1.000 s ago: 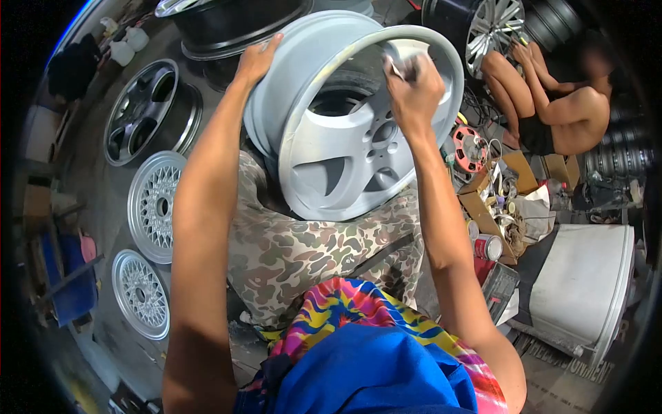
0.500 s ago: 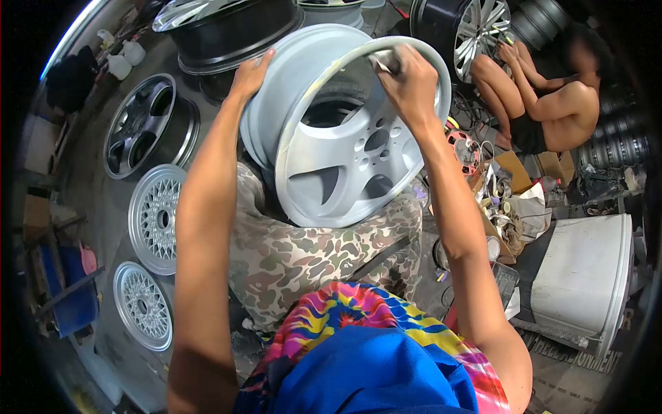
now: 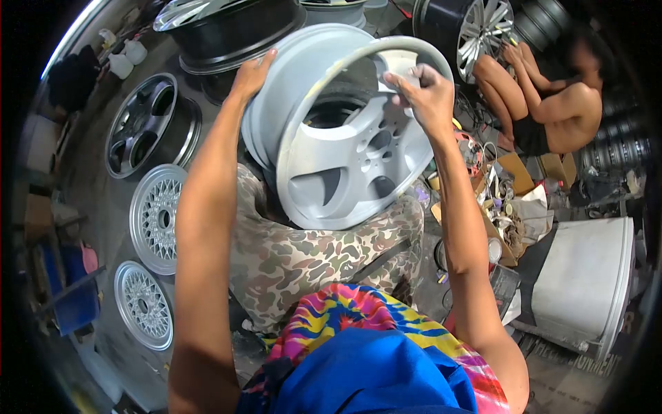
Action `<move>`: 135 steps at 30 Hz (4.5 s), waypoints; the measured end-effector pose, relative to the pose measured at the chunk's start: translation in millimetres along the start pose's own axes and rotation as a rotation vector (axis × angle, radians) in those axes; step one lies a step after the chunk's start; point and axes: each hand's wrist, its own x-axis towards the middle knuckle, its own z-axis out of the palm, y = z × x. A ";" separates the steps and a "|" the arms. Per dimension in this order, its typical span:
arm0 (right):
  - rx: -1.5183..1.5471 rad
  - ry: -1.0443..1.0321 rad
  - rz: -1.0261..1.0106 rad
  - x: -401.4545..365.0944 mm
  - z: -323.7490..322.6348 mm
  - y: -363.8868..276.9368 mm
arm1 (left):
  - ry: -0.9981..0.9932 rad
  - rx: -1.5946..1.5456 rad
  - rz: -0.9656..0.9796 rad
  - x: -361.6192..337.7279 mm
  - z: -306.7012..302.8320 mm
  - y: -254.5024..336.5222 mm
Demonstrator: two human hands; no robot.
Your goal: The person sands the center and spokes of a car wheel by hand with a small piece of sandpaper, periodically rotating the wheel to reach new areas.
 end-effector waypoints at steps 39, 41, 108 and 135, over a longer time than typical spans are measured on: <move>0.020 0.063 -0.223 13.6 14.2 6.9 | -0.092 -0.033 -0.036 7.3 -4.8 -3.5; 0.039 0.088 -0.125 -14.0 12.9 19.7 | -0.064 -0.041 -0.008 15.6 0.4 -11.8; -0.734 -0.235 -0.534 -93.2 14.7 49.1 | -0.070 0.003 0.435 -76.5 -24.5 126.7; -1.212 -0.329 -0.974 -29.3 -24.5 49.0 | -0.019 0.164 0.786 -165.6 -12.4 201.3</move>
